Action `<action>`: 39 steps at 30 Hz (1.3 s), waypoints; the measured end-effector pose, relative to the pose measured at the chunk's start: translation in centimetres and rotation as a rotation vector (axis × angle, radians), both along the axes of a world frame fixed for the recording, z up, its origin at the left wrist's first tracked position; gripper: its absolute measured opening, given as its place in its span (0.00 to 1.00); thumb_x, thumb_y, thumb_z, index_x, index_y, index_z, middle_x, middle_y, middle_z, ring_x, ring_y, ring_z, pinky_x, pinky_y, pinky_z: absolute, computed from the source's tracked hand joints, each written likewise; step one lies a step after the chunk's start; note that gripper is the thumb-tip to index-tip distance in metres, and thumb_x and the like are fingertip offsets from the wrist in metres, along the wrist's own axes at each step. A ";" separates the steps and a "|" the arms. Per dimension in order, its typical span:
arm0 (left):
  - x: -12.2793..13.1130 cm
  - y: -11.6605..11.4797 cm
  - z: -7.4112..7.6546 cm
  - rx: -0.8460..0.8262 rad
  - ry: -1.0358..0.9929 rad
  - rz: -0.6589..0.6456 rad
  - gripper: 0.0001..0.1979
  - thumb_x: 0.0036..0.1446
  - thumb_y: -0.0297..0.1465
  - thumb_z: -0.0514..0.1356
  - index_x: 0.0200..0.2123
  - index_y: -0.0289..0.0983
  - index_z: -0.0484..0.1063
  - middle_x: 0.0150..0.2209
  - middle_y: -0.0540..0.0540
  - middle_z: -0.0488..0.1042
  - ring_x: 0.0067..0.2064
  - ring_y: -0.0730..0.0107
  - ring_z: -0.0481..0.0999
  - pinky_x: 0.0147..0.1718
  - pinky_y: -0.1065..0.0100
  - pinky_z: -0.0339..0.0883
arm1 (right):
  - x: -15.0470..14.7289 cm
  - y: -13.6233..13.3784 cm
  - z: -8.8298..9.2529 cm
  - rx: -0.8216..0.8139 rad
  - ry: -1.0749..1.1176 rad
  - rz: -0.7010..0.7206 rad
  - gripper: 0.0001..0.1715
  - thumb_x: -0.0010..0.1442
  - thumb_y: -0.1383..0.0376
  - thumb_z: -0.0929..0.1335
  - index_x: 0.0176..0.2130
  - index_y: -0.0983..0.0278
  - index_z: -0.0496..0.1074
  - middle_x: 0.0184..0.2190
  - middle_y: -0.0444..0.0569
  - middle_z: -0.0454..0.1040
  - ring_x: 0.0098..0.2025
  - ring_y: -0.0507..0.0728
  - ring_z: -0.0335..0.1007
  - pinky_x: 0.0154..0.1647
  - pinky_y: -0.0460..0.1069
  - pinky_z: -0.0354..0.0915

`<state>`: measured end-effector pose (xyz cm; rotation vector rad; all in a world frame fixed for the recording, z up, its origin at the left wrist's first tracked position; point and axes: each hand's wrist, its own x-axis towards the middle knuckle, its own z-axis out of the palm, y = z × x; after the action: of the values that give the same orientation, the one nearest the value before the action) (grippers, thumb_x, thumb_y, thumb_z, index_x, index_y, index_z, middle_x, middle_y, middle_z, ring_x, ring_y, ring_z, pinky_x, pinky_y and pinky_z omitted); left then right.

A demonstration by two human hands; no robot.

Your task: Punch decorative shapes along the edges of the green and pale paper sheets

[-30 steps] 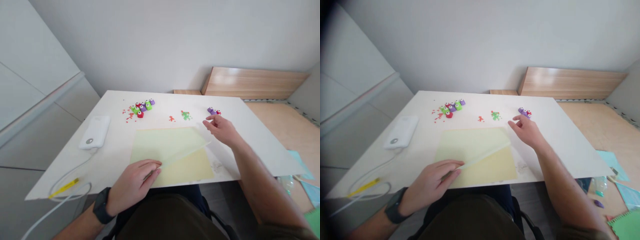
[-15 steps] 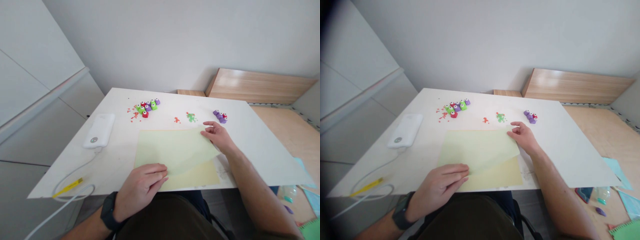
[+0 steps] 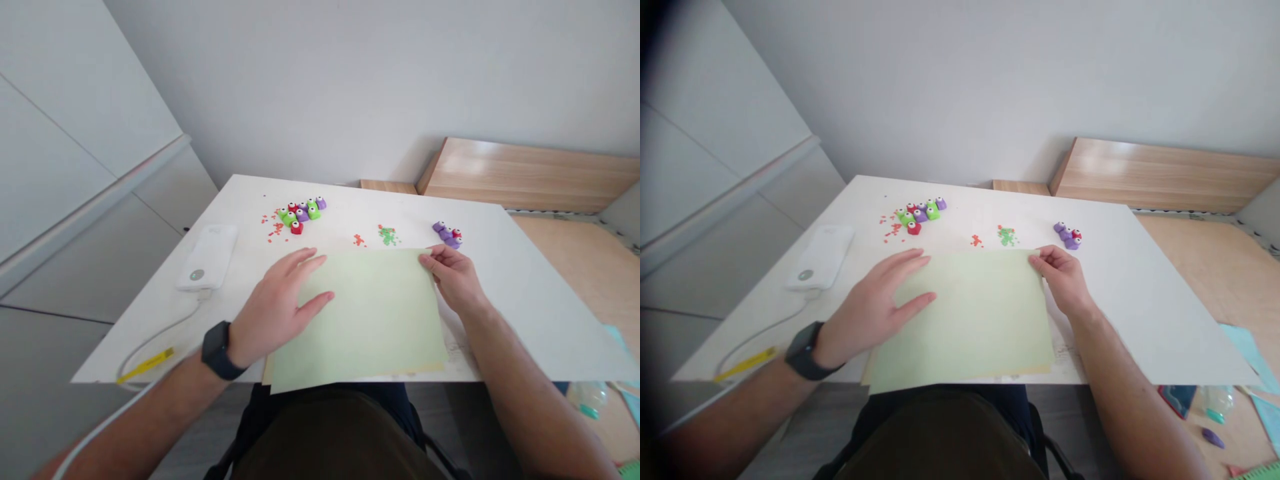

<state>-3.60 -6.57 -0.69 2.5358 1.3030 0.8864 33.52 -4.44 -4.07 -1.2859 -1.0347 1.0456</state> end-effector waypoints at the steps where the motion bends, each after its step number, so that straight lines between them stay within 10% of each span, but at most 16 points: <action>1: 0.4 1.1 0.1 -0.001 0.019 0.005 0.27 0.69 0.42 0.63 0.66 0.38 0.67 0.67 0.36 0.70 0.68 0.50 0.70 0.68 0.46 0.65 | -0.1 -0.1 0.0 0.005 0.001 0.000 0.20 0.50 0.54 0.82 0.35 0.59 0.76 0.29 0.43 0.78 0.27 0.52 0.70 0.29 0.48 0.65; 11: 3.8 6.3 -0.8 -0.123 0.132 -0.092 0.12 0.73 0.32 0.52 0.41 0.36 0.75 0.39 0.41 0.79 0.43 0.57 0.78 0.46 0.56 0.70 | 0.0 -0.3 -0.5 0.002 -0.089 0.020 0.19 0.52 0.52 0.82 0.34 0.59 0.76 0.29 0.44 0.77 0.28 0.54 0.70 0.28 0.49 0.65; 19: 3.2 5.7 -1.9 -0.104 0.193 -0.130 0.14 0.75 0.30 0.49 0.41 0.36 0.74 0.38 0.41 0.78 0.42 0.57 0.76 0.46 0.56 0.68 | 0.2 0.3 -0.8 0.083 -0.312 0.055 0.19 0.59 0.51 0.78 0.43 0.59 0.78 0.35 0.47 0.78 0.34 0.55 0.71 0.34 0.50 0.67; 24: 3.3 5.2 -1.7 -0.073 0.233 -0.152 0.14 0.75 0.31 0.50 0.41 0.36 0.75 0.39 0.41 0.79 0.42 0.56 0.76 0.44 0.55 0.68 | -0.5 2.9 2.2 0.212 -0.627 -0.109 0.19 0.61 0.50 0.76 0.47 0.59 0.79 0.39 0.49 0.79 0.37 0.57 0.73 0.40 0.53 0.70; 30: 3.5 5.0 -1.8 -0.053 0.221 -0.182 0.16 0.75 0.31 0.49 0.42 0.35 0.76 0.40 0.40 0.79 0.43 0.55 0.77 0.45 0.54 0.68 | -9.0 7.1 6.7 0.259 -0.909 0.254 0.16 0.65 0.54 0.72 0.48 0.60 0.79 0.43 0.52 0.82 0.41 0.59 0.77 0.44 0.55 0.71; 39: 3.4 5.8 -2.6 -0.067 0.190 -0.188 0.14 0.73 0.30 0.51 0.44 0.34 0.77 0.41 0.37 0.80 0.47 0.54 0.79 0.51 0.53 0.70 | -21.6 14.8 3.5 0.301 -1.262 0.590 0.18 0.67 0.57 0.72 0.52 0.63 0.81 0.47 0.55 0.82 0.47 0.63 0.77 0.52 0.56 0.69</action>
<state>-0.23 -0.76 -3.32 2.6881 1.0957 0.5675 11.96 10.33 -0.60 -1.3792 -2.5208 0.3226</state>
